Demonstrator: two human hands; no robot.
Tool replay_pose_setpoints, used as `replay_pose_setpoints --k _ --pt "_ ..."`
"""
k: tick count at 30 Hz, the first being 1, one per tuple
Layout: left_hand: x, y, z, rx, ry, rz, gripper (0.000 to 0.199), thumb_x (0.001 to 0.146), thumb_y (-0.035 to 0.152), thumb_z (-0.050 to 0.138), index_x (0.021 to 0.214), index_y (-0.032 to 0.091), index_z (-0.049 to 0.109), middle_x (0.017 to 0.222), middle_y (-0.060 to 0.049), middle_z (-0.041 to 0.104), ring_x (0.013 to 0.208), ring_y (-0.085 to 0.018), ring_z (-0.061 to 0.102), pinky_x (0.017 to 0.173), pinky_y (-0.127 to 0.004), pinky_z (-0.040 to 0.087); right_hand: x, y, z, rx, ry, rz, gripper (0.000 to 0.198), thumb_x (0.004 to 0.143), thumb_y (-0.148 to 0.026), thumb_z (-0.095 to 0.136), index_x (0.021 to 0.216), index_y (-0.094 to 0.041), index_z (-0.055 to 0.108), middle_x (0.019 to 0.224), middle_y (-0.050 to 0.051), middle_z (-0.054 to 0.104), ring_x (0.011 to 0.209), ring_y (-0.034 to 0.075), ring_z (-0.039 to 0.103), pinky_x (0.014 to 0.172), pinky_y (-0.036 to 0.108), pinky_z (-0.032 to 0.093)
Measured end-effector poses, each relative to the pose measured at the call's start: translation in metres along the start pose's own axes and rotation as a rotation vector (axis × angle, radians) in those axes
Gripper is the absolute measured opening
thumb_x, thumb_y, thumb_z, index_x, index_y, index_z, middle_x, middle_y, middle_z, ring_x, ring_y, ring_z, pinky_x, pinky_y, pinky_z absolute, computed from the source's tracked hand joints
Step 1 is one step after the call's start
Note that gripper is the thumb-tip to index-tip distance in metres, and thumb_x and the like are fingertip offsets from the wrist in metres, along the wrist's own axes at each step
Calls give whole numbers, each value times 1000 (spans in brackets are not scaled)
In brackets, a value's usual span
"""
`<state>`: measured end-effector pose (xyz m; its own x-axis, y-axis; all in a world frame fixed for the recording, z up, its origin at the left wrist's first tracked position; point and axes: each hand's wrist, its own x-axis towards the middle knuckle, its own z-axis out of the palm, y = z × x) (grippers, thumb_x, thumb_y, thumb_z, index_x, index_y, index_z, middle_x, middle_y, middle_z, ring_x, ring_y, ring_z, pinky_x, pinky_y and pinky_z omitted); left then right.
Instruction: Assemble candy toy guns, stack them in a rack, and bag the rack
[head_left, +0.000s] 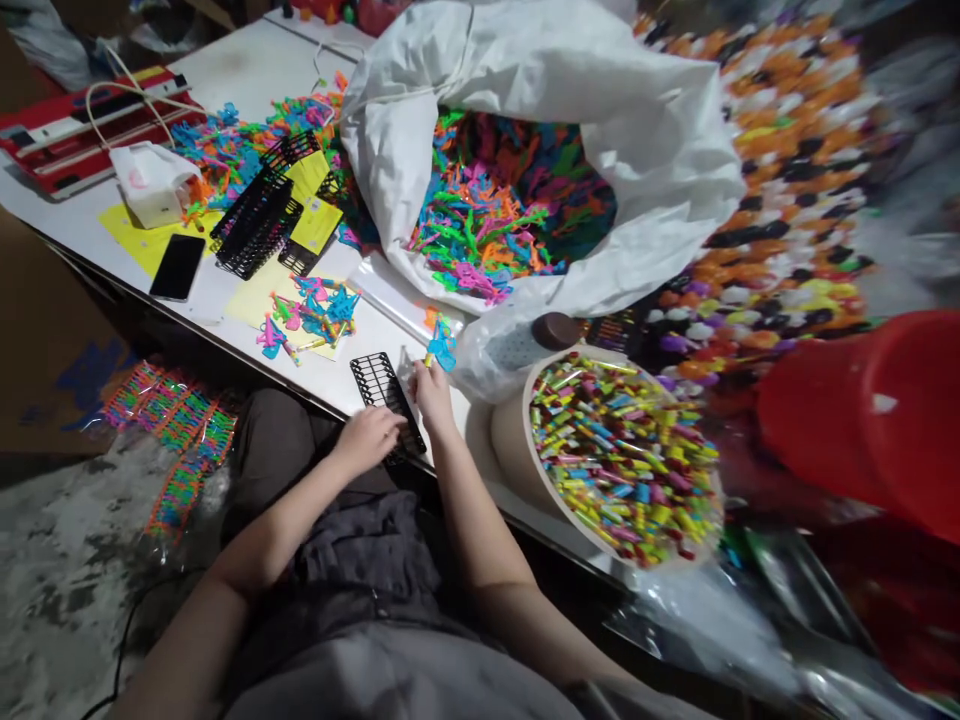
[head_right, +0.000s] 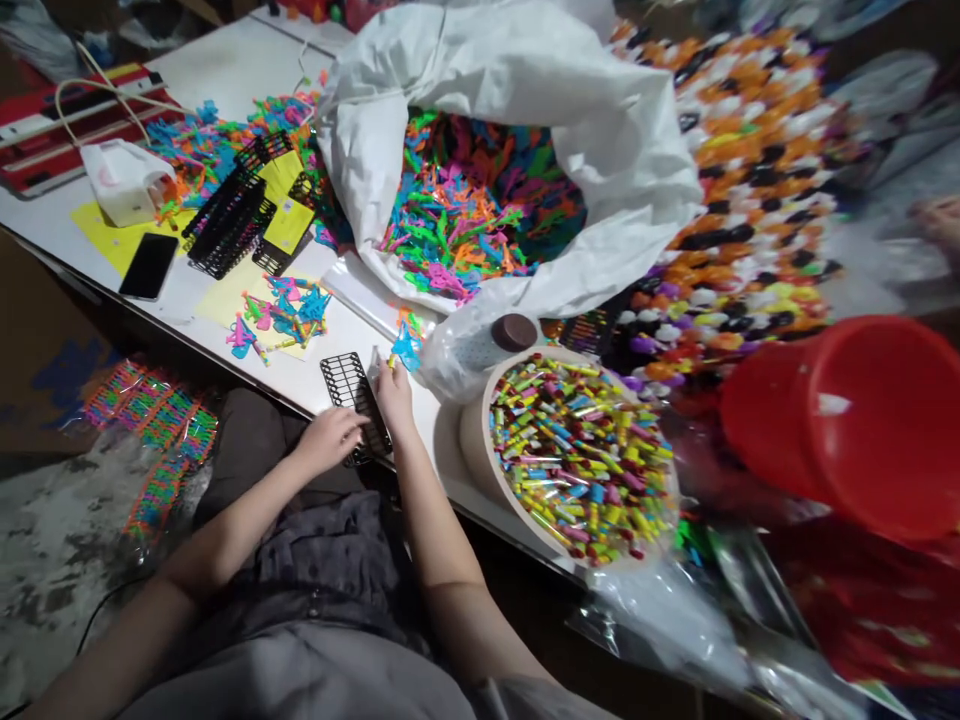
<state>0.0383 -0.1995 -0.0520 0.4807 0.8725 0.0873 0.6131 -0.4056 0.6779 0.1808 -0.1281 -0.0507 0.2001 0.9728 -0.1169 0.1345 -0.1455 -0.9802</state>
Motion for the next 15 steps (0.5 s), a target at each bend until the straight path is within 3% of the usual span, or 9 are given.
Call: replay_pose_setpoints --k 3,5,8,15 --pt "26 -31 -43 124 133 -257 35 90 21 40 118 17 61 103 -9 66 97 -23 58 88 -35 45 6 8 -15 -6 50 0 37 77 -48 54 96 -17 59 78 1 61 68 11 54 66 25 45" --pt "46 -55 -72 236 196 -375 41 90 22 39 128 18 55 106 -11 66 99 -25 59 87 -35 44 11 7 -18 2 48 -23 43 76 -48 56 101 -15 64 102 8 66 91 15 59 85 30 45" --pt "76 -86 -103 397 235 -480 46 92 30 38 135 20 48 107 -14 66 100 -29 60 84 -37 44 17 4 -15 13 10 -13 43 74 -48 58 97 -13 67 106 10 68 100 19 59 96 36 42" --pt "115 -111 -112 473 257 -611 40 90 42 41 116 17 58 101 -18 65 93 -32 61 78 -39 45 14 13 -8 7 -130 -16 32 70 -44 65 84 -15 69 89 7 68 83 18 60 86 36 47"
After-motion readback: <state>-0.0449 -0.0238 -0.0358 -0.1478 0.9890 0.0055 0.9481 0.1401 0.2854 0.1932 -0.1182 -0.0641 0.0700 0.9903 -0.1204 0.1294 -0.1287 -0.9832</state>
